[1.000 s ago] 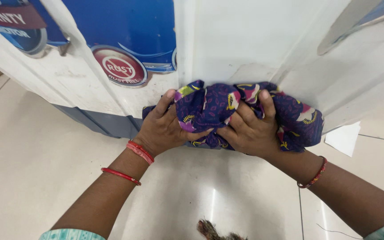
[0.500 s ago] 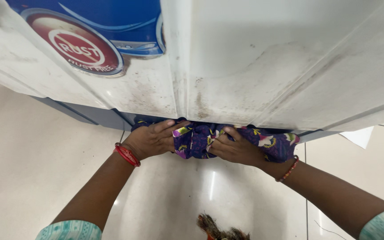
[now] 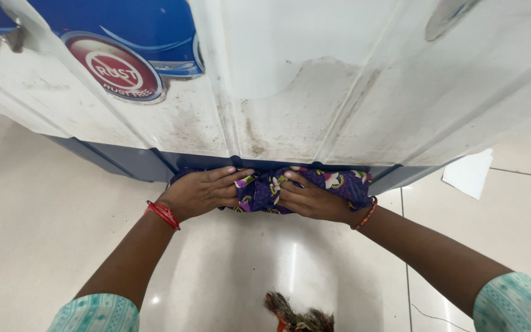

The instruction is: The person wipes the exterior of a white and blue top-loading washing machine with a purple floral cloth. They repeatedly rub the front panel and lower base, moving the cloth across different areas of the machine's surface.

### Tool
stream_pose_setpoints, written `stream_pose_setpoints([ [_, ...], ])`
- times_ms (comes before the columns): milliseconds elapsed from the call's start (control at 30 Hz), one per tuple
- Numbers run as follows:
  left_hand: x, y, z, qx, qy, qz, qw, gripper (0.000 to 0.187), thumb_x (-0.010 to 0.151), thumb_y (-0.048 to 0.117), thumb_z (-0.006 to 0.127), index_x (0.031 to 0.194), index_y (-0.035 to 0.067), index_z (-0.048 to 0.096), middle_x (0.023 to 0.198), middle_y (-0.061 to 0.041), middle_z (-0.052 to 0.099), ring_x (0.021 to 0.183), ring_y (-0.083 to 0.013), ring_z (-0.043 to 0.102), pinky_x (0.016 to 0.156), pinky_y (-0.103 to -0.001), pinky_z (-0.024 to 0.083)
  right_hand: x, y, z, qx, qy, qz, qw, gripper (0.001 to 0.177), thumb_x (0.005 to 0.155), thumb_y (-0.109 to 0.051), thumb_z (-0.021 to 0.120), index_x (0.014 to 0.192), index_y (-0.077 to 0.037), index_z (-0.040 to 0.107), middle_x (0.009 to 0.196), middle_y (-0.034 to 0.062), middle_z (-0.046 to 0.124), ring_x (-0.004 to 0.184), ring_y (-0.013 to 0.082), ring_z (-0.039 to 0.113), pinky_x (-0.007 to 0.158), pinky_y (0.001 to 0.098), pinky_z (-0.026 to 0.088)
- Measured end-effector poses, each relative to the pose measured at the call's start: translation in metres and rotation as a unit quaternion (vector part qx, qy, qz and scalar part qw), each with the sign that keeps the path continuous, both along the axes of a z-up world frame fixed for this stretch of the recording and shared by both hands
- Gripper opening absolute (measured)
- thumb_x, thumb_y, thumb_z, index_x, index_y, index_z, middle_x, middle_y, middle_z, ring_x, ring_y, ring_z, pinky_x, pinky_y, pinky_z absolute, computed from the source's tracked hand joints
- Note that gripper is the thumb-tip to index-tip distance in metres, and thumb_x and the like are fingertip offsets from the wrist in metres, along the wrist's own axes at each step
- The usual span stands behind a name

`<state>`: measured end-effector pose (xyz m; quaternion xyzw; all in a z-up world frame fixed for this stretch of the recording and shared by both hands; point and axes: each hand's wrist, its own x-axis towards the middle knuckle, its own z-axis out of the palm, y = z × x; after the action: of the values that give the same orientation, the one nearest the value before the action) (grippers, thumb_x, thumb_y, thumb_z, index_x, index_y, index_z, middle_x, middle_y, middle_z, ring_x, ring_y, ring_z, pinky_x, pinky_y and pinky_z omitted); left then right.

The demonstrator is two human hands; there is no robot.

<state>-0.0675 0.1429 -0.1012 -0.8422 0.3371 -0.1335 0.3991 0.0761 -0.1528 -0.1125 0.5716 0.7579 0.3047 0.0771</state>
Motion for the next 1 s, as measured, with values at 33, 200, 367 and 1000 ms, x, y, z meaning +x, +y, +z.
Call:
stream_pose_setpoints([
  [33,0.000,-0.004,0.008,-0.003,0.017,0.001,1.000,0.073,0.095,0.036,0.048,0.157,0.040,0.011,0.167,0.016,0.014,0.154,-0.0152,0.005,0.126,-0.041,-0.004,0.001,-0.004,0.009,-0.006,0.011,0.011,1.000,0.026,0.091,-0.016,0.063,0.117,-0.012,0.069,0.119,0.0010,0.063,0.129,0.0187,0.055,0.126,0.0463,0.026],
  [200,0.001,-0.028,0.050,-0.030,-0.057,-0.041,0.997,0.057,0.097,0.032,0.050,0.150,0.037,0.029,0.162,0.013,0.029,0.154,-0.0155,0.011,0.128,-0.041,0.001,0.002,-0.025,0.055,-0.003,0.034,0.011,0.999,0.032,0.091,-0.018,0.061,0.121,-0.010,0.069,0.126,0.0024,0.063,0.132,0.0196,0.054,0.125,0.0458,0.024],
  [367,0.004,-0.056,0.076,-0.065,-0.083,-0.049,0.993,0.038,0.104,0.029,0.052,0.140,0.033,0.041,0.148,0.008,0.044,0.158,-0.0154,0.014,0.130,-0.045,0.000,-0.003,-0.062,0.106,0.042,-0.047,-0.013,0.998,0.021,0.093,-0.017,0.063,0.113,-0.016,0.071,0.117,-0.0043,0.064,0.127,0.0138,0.057,0.127,0.0456,0.023],
  [1000,0.072,-0.095,-0.027,-0.004,-0.135,-0.141,0.981,0.074,0.099,0.045,0.047,0.162,0.039,0.008,0.167,0.010,0.019,0.155,-0.0212,0.013,0.125,-0.052,0.000,0.070,-0.123,-0.033,-0.007,-0.109,-0.009,0.994,0.015,0.098,-0.023,0.061,0.112,-0.026,0.067,0.116,-0.0072,0.058,0.123,0.0093,0.055,0.124,0.0462,0.023],
])
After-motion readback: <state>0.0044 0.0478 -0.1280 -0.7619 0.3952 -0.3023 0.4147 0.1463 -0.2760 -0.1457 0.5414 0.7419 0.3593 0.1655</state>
